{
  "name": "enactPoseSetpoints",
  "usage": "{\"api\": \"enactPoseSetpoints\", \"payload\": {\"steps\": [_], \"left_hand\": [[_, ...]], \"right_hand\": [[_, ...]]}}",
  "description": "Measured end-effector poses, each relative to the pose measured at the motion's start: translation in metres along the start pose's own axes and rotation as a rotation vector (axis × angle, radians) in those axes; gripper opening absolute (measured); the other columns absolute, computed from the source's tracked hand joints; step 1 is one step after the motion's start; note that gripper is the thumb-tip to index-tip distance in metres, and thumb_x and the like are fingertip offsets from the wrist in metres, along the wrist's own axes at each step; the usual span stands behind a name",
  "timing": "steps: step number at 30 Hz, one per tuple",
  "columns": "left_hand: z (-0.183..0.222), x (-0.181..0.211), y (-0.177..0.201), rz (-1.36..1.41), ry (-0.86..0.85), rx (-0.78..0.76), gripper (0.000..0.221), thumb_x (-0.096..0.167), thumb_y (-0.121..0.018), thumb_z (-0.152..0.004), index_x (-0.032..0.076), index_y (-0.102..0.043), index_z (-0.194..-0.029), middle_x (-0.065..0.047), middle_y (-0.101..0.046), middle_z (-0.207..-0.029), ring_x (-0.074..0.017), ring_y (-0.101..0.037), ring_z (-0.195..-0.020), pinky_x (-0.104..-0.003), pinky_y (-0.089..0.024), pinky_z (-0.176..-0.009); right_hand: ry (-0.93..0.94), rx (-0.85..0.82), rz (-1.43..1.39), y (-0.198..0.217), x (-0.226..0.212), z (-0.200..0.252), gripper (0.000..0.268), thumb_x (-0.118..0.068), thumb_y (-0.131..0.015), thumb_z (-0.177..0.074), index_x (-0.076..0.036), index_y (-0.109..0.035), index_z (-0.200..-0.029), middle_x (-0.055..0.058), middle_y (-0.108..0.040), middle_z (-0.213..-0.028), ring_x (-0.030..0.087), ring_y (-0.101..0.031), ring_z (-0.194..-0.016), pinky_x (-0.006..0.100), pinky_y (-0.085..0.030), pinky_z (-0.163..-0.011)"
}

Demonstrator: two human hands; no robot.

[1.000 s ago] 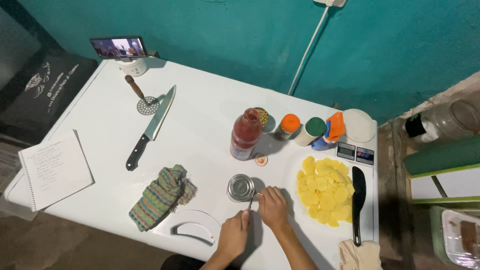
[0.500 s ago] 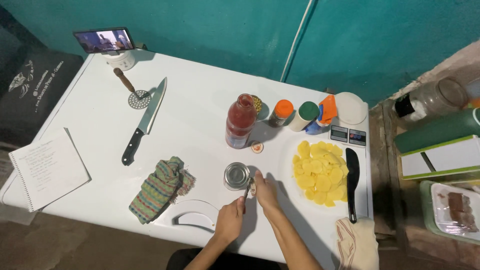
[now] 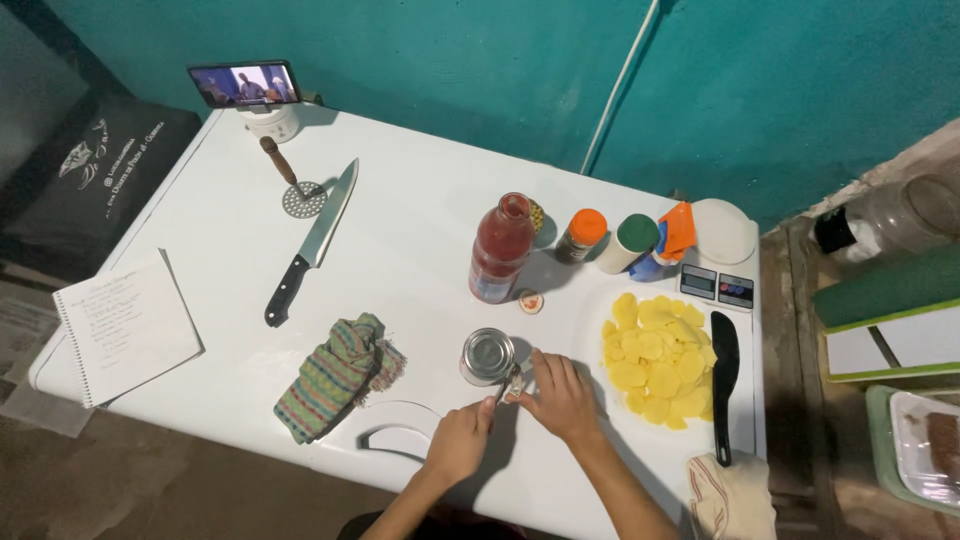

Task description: The recorder is using a manual can opener to open a metal can on a workspace.

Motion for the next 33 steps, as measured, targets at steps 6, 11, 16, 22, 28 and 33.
{"api": "enactPoseSetpoints", "payload": {"steps": [6, 11, 16, 22, 28, 33], "left_hand": [[-0.012, -0.007, 0.002, -0.001, -0.013, -0.018, 0.069, 0.049, -0.026, -0.107, 0.002, -0.065, -0.074, -0.021, -0.066, -0.069, -0.0437, -0.065, -0.076, -0.051, -0.05, -0.078], [-0.011, -0.013, 0.002, 0.043, 0.047, -0.024, 0.068, 0.05, -0.029, -0.106, 0.001, -0.064, -0.073, -0.021, -0.065, -0.068, -0.043, -0.065, -0.073, -0.049, -0.051, -0.076], [-0.011, -0.014, -0.016, 0.117, 0.018, 0.057, 0.065, 0.047, -0.029, -0.106, 0.001, -0.064, -0.074, -0.021, -0.065, -0.068, -0.0434, -0.065, -0.073, -0.051, -0.051, -0.074], [-0.001, -0.006, -0.015, -0.018, 0.018, 0.126, 0.058, 0.043, -0.029, -0.107, 0.005, -0.065, -0.082, -0.024, -0.066, -0.073, -0.0483, -0.064, -0.077, -0.057, -0.047, -0.073], [-0.001, -0.001, 0.001, -0.023, 0.014, 0.126, 0.054, 0.043, -0.03, -0.106, 0.009, -0.066, -0.084, -0.02, -0.07, -0.075, -0.046, -0.066, -0.076, -0.057, -0.049, -0.074], [-0.002, -0.005, -0.001, -0.054, 0.067, 0.104, 0.055, 0.045, -0.03, -0.106, 0.008, -0.066, -0.087, -0.022, -0.07, -0.077, -0.0468, -0.066, -0.08, -0.058, -0.048, -0.075]], "right_hand": [[0.318, -0.054, 0.177, -0.008, -0.009, -0.022, 0.063, -0.068, -0.06, -0.087, -0.006, -0.067, -0.093, 0.003, -0.055, -0.078, 0.02, -0.057, -0.072, 0.034, -0.047, -0.061], [0.323, 0.021, 0.09, -0.017, -0.015, -0.016, 0.05, -0.061, -0.063, -0.09, -0.012, -0.059, -0.079, 0.003, -0.052, -0.074, 0.021, -0.056, -0.066, 0.036, -0.045, -0.057], [-0.106, 0.066, -0.05, -0.047, -0.001, 0.012, 0.046, -0.05, -0.062, -0.099, -0.012, -0.057, -0.073, 0.004, -0.053, -0.068, 0.027, -0.058, -0.062, 0.041, -0.046, -0.057], [-1.306, -0.196, -0.716, -0.145, 0.073, 0.099, 0.071, -0.06, -0.047, -0.104, -0.003, -0.064, -0.067, 0.005, -0.061, -0.054, 0.017, -0.061, -0.046, 0.039, -0.051, -0.052], [-1.5, -0.37, -1.004, -0.102, 0.032, 0.082, 0.067, -0.061, -0.047, -0.108, 0.002, -0.058, -0.087, 0.01, -0.059, -0.063, 0.023, -0.047, -0.048, 0.042, -0.033, -0.05], [-0.551, -0.001, -0.219, -0.02, 0.023, 0.01, 0.049, -0.044, -0.045, -0.109, -0.006, -0.068, -0.09, 0.011, -0.067, -0.07, 0.032, -0.064, -0.055, 0.041, -0.043, -0.051]]}}
Point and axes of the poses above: each hand's wrist, its own z-axis away from the middle knuckle, its own y-axis out of the back of the hand, x = y × z, the point moved 10 cm from there along -z, towards the middle knuckle
